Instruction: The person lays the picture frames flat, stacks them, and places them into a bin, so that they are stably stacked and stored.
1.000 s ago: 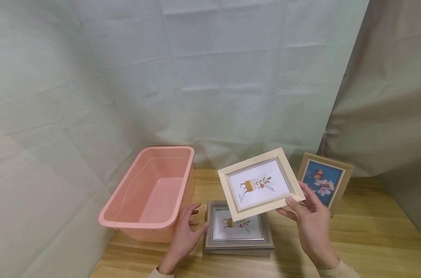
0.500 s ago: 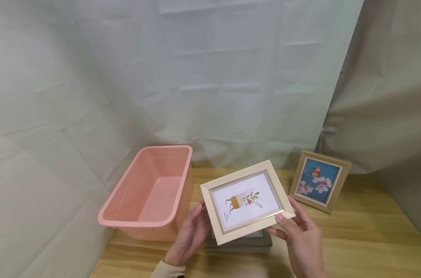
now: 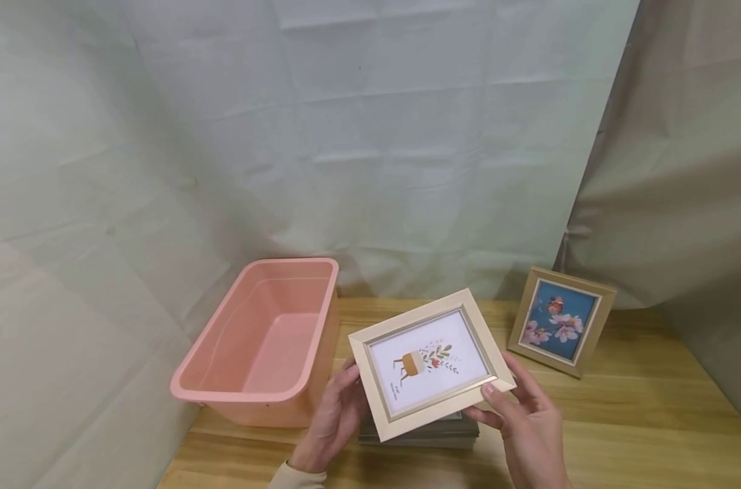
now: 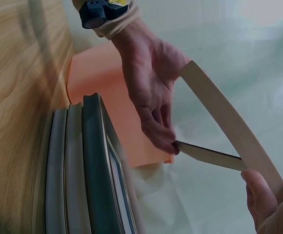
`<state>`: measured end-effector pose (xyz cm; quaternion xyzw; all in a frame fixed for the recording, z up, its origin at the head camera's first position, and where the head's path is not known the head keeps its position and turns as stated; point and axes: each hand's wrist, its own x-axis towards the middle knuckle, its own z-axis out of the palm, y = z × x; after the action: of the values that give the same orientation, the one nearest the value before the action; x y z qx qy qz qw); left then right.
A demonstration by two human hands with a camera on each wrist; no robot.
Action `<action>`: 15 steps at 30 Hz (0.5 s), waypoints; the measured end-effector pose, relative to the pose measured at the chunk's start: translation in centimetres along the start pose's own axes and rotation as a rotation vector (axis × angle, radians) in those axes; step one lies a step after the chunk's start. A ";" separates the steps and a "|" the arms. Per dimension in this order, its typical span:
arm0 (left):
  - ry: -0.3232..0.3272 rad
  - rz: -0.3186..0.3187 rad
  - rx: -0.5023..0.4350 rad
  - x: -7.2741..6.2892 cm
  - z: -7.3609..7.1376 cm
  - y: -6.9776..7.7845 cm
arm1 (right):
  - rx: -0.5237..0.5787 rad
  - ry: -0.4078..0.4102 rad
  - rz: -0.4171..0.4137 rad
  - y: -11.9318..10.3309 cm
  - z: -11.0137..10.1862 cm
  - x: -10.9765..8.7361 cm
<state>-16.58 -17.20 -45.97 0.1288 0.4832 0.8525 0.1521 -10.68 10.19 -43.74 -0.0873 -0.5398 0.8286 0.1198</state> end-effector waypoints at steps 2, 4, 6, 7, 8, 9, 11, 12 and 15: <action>0.038 0.018 -0.006 0.1 0.0 0.0 | -0.002 0.004 -0.001 0.1 0.0 0.0; 0.066 0.034 -0.009 0.2 -0.1 0.0 | -0.009 0.009 0.002 0.1 0.0 0.0; 0.081 0.043 -0.008 0.3 -0.2 0.0 | -0.018 0.015 0.008 0.2 0.0 0.0; 0.081 0.048 -0.009 0.3 -0.2 0.0 | -0.023 0.018 0.011 0.2 0.0 0.1; 0.079 0.051 -0.008 0.4 -0.3 0.0 | -0.027 0.020 0.013 0.2 0.0 0.1; 0.081 0.055 -0.006 0.4 -0.3 0.0 | -0.031 0.022 0.015 0.2 0.0 0.1; 0.081 0.060 -0.005 0.5 -0.4 0.1 | -0.036 0.024 0.011 0.3 0.0 0.1; 0.081 0.063 -0.004 0.5 -0.4 0.1 | -0.036 0.025 0.007 0.3 0.0 0.2; 0.097 0.064 -0.002 0.6 -0.6 0.2 | -0.039 0.028 -0.005 0.4 0.1 0.2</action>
<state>-17.36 -17.48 -46.08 0.1025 0.4849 0.8626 0.1012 -10.93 10.01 -44.06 -0.0999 -0.5544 0.8163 0.1279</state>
